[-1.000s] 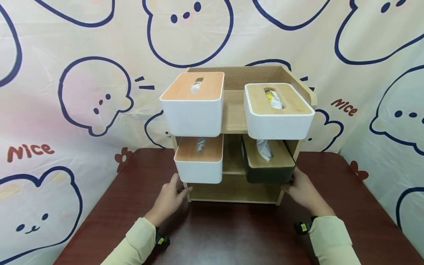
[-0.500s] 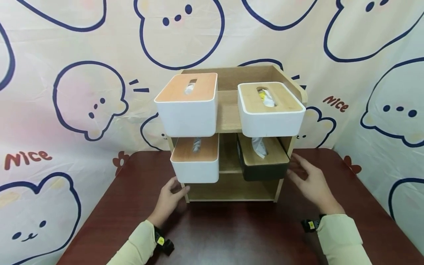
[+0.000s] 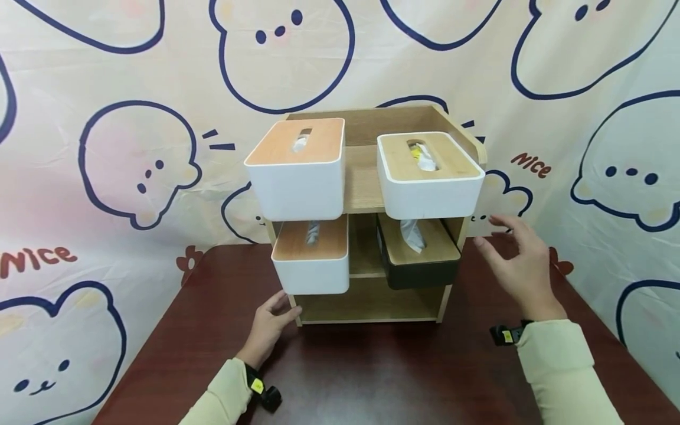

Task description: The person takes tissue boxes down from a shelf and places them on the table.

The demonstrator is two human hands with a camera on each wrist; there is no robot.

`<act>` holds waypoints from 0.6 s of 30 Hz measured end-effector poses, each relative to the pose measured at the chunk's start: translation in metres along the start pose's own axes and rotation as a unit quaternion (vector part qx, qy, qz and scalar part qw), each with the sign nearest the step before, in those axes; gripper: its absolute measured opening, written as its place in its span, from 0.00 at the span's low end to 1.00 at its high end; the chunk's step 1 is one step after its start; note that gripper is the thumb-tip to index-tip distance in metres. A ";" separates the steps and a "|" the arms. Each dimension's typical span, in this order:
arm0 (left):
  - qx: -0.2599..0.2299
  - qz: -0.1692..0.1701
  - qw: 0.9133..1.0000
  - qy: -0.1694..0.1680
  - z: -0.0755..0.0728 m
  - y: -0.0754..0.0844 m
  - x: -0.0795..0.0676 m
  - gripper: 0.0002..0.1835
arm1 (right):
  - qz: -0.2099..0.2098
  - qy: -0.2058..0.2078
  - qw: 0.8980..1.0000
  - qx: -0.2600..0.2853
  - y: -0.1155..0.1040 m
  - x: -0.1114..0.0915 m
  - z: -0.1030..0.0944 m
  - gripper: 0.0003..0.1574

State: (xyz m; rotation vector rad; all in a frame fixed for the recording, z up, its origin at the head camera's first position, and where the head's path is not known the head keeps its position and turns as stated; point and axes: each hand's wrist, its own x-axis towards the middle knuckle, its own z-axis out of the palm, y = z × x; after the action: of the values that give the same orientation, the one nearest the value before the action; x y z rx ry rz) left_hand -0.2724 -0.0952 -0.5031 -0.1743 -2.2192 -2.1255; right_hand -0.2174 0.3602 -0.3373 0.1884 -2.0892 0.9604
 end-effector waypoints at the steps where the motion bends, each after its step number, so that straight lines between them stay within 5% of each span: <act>1: -0.001 -0.001 1.000 -0.004 0.000 -0.001 0.001 0.36 | -0.003 0.005 1.000 0.000 -0.002 0.004 -0.001 0.34; 4: 0.000 -0.001 1.000 -0.013 0.001 -0.002 0.001 0.35 | -0.024 0.017 1.000 -0.003 -0.006 0.015 -0.002 0.37; 10: 0.016 -0.009 1.000 -0.022 0.002 0.010 -0.006 0.33 | -0.133 0.042 0.990 -0.018 -0.011 0.035 -0.003 0.48; 18: 0.043 0.000 0.999 -0.014 0.000 0.001 -0.003 0.33 | -0.187 0.053 0.981 -0.018 -0.030 0.048 -0.003 0.42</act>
State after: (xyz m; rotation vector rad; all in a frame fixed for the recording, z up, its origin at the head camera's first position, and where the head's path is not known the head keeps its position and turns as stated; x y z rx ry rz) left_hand -0.2694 -0.0956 -0.5029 -0.2016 -2.3210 -2.0356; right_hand -0.2345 0.3501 -0.2838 0.4820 -1.8828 0.6886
